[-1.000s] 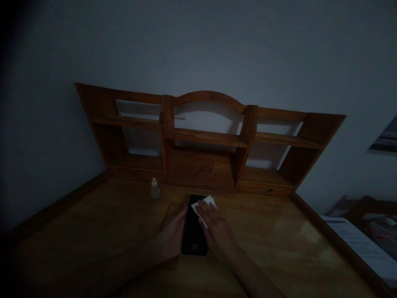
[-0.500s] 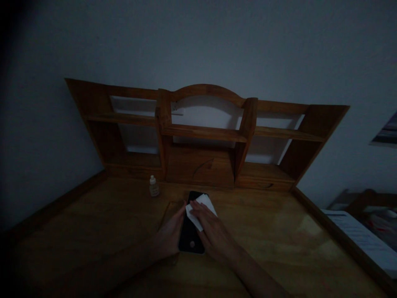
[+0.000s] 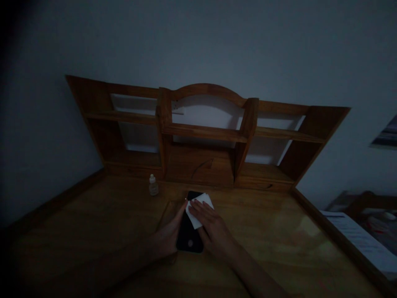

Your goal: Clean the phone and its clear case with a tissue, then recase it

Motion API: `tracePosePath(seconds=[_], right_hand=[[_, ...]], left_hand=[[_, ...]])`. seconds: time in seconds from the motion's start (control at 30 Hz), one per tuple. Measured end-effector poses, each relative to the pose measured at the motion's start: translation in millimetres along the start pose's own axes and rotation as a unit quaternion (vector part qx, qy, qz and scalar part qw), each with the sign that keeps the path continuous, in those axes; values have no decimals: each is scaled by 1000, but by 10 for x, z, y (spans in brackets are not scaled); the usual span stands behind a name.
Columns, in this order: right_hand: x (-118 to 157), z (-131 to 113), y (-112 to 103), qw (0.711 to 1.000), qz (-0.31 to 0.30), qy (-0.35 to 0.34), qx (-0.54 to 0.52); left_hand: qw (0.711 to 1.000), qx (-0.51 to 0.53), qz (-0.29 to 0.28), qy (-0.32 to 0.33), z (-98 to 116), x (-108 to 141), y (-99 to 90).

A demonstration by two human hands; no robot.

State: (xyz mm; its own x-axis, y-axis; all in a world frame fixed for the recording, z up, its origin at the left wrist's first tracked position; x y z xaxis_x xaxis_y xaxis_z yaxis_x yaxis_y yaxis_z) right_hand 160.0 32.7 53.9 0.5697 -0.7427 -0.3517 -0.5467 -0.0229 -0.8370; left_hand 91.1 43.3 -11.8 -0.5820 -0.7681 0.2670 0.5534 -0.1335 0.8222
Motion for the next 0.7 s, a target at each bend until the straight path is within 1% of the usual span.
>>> tracePosePath(seconds=[0.1, 0.2, 0.3, 0.4, 0.5, 0.7], right_hand=[[-8, -19, -21, 1000, 6, -10, -9], [-5, -32, -40, 1000, 5, -25, -13], [6, -25, -61, 1000, 5, -24, -13], [20, -9, -83, 1000, 20, -16, -15], [30, 32, -108, 999, 48, -6, -14], [20, 253, -169, 994, 98, 39, -1]], left_hand=[[1000, -1, 28, 11, 24, 42, 13], [999, 18, 39, 17, 39, 61, 23], [999, 23, 41, 7, 18, 46, -17], [1000, 5, 14, -3, -6, 19, -50], [1000, -6, -15, -6, -7, 21, -42], [998, -20, -53, -4, -7, 41, 61]])
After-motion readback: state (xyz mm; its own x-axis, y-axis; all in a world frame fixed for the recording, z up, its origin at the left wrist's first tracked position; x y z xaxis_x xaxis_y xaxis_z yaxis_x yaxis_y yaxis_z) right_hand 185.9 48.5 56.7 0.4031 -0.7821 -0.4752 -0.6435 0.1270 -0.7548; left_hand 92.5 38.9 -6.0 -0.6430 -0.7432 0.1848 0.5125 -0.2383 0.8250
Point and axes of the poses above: each hand's wrist, its own x-axis away from the middle knuckle, its own y-axis out of the palm, z = x × y, the point moved 8 cm from there along -x, towards the middle knuckle, and after that the axes turned 7 degrees about y, right-handed, at the moved point
